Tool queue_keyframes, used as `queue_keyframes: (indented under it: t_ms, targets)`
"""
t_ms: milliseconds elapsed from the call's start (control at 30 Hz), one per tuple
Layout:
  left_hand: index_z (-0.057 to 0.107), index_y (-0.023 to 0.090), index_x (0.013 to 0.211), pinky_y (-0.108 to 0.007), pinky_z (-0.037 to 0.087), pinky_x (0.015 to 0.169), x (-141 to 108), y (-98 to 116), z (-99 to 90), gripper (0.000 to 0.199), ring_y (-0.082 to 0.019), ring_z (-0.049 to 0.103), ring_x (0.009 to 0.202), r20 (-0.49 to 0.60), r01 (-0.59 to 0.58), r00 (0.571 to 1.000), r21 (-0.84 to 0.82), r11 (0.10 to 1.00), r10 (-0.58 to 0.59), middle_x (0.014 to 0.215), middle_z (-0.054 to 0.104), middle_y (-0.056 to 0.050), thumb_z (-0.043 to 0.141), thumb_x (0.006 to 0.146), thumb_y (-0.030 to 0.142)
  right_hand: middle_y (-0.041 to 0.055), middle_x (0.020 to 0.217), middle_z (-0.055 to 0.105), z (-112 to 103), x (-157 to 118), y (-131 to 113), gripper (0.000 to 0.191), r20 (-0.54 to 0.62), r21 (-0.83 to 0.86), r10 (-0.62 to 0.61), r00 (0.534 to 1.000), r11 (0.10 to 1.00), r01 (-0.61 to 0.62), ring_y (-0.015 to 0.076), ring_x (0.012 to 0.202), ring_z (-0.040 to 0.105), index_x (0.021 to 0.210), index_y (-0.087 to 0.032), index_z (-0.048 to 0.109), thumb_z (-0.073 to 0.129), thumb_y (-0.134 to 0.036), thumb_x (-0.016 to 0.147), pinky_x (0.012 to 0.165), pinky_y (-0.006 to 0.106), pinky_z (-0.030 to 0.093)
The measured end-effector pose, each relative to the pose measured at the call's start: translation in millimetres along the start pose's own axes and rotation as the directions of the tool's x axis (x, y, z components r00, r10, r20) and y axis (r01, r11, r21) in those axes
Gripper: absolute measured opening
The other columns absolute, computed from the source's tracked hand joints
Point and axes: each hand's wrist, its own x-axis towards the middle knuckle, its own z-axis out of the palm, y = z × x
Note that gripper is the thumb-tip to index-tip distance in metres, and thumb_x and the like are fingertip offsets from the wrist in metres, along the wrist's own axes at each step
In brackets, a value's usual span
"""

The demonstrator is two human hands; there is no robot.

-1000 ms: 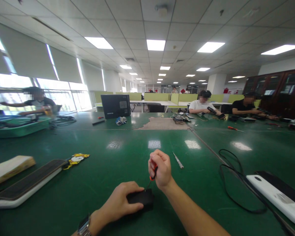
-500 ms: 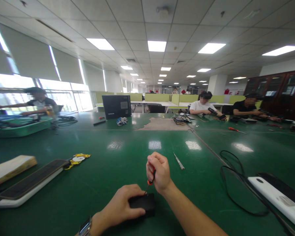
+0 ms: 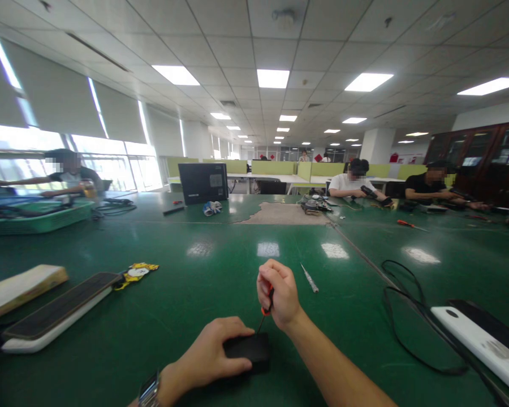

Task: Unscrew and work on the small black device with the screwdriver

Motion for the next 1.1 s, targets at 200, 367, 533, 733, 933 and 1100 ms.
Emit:
queue_keyframes:
  t_ms: [200,367,533,733,933,1100]
  targets:
    - [0.069,0.026,0.106,-0.025,0.045,0.073,-0.6,-2.4,2.0,0.041,-0.02,0.061,0.081,-0.013,-0.006,1.0,-0.032,0.999,0.005,0.09,0.067,-0.001,0.077,0.071,0.045,-0.0092,0.044,0.04,3.9,-0.2,0.7,0.029,-0.017,-0.093,0.017,1.0,0.996,-0.019,0.0072,0.031,0.041,0.065,-0.019,0.048,0.064,-0.038,0.081,0.031,0.017,0.026]
    - [0.068,0.025,0.108,-0.026,0.044,0.076,-1.1,-6.4,4.1,0.042,-0.02,0.062,0.084,-0.037,-0.026,0.999,-0.065,0.998,0.024,0.093,0.067,-0.001,0.077,0.071,0.044,-0.0013,0.062,0.055,2.9,1.2,-2.9,0.033,-0.005,-0.309,-0.069,0.998,0.949,0.064,0.0081,0.051,0.051,0.056,-0.016,0.054,0.067,-0.036,0.078,0.048,0.021,0.037]
    - [0.068,0.024,0.108,-0.026,0.045,0.076,-1.4,-7.0,3.5,0.043,-0.02,0.061,0.083,-0.03,-0.022,0.999,-0.083,0.996,0.02,0.093,0.067,-0.002,0.076,0.072,0.045,-0.0026,0.056,0.053,-0.7,4.3,-4.9,0.025,0.029,-0.4,0.007,1.0,0.916,0.006,0.0083,0.05,0.047,0.07,-0.015,0.066,0.063,-0.038,0.08,0.048,0.021,0.035]
    - [0.069,0.026,0.107,-0.026,0.044,0.075,-1.2,-4.9,1.8,0.041,-0.019,0.061,0.082,-0.02,-0.017,1.0,-0.079,0.997,0.016,0.092,0.067,-0.001,0.077,0.071,0.044,-0.002,0.059,0.059,2.6,3.9,-4.4,0.025,-0.036,-0.365,0.072,0.997,0.927,-0.081,0.0101,0.051,0.053,0.072,-0.016,0.059,0.063,-0.04,0.079,0.049,0.022,0.041]
    - [0.068,0.026,0.108,-0.025,0.044,0.076,-1.4,-6.1,2.1,0.042,-0.019,0.061,0.084,-0.019,-0.016,1.0,-0.093,0.996,0.014,0.094,0.067,0.0,0.078,0.071,0.041,-0.0069,0.051,0.053,6.8,3.3,-5.1,0.023,-0.034,-0.277,0.122,0.992,0.952,-0.127,0.0085,0.042,0.048,0.081,-0.018,0.056,0.062,-0.04,0.078,0.047,0.022,0.04]
    - [0.068,0.026,0.108,-0.025,0.043,0.075,-1.7,-7.5,3.5,0.042,-0.019,0.061,0.084,-0.024,-0.02,1.0,-0.087,0.996,0.018,0.093,0.067,-0.001,0.078,0.071,0.043,-0.0025,0.068,0.061,5.6,1.9,-4.4,0.023,-0.066,-0.315,0.096,0.993,0.943,-0.112,0.0101,0.056,0.056,0.086,-0.018,0.057,0.067,-0.036,0.074,0.052,0.021,0.043]
